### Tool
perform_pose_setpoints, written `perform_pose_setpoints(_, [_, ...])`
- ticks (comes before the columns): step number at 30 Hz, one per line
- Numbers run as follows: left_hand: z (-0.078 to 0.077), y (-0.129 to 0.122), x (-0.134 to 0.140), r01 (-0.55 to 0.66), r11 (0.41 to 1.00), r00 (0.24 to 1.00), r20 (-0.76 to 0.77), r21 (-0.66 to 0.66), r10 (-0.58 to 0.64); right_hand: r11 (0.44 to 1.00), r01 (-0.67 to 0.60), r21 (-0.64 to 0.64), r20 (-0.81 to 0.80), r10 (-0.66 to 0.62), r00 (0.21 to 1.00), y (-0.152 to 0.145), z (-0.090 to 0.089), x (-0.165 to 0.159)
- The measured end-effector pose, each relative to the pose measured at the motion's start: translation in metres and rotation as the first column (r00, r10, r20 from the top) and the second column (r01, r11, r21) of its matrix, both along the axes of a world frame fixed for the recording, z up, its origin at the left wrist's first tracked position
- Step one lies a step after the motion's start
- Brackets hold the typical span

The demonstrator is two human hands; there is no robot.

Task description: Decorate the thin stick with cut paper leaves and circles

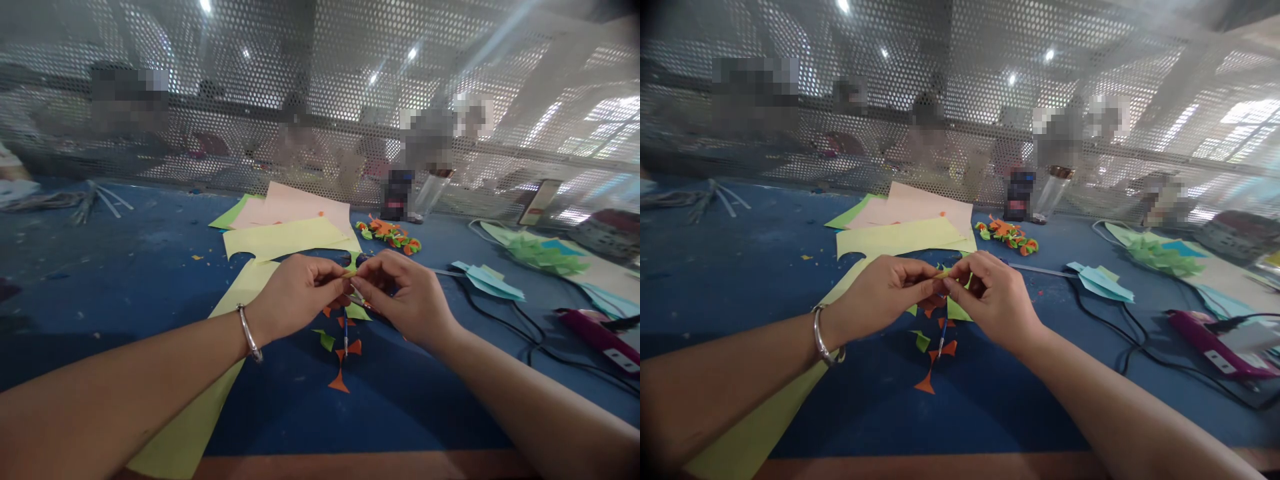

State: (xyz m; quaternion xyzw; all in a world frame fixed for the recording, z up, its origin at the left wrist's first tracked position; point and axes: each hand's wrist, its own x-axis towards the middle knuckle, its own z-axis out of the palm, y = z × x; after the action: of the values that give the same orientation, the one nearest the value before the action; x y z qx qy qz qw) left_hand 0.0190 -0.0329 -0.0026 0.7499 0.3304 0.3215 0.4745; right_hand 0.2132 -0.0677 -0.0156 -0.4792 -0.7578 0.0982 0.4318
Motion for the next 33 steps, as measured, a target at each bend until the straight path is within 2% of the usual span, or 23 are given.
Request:
perform_pose_setpoints(13, [-0.0002,0.0002,-0.0025,0.005,0.978,0.988,-0.149,0.21,0.027,0.999,-0.031,-0.01,-0.021,0.031,0.999,-0.0003,0.0021,0.0009])
perform_pose_setpoints(18, [-0.0004,0.0006,-0.0025,0.006,0.978,0.986,-0.162,0.208,0.028,0.999,-0.043,0.001,0.012,0.043,0.999,-0.0011,0.0033,0.0009])
perform_pose_setpoints(22, [-0.0012,0.0016,-0.0022,0.008,0.99,0.991,-0.135,0.144,0.011,0.998,-0.049,-0.03,0.004,0.049,0.999,-0.0022,0.0045,0.0005])
perform_pose_setpoints(26, [-0.0015,0.0032,-0.0005,0.04,0.999,0.999,-0.032,-0.012,-0.04,0.995,-0.044,-0.084,-0.031,0.042,0.999,-0.0021,0.0033,0.0029])
perform_pose_setpoints(29, [-0.0014,0.0052,0.0006,0.101,0.984,0.994,0.059,-0.146,-0.093,0.992,-0.032,-0.122,-0.05,0.027,0.998,-0.0013,0.0017,0.0047])
perform_pose_setpoints(33, [-0.002,0.0083,0.0007,0.124,0.954,0.991,0.088,-0.271,-0.103,0.985,-0.053,-0.167,-0.084,0.039,0.996,-0.0008,0.0012,0.0043])
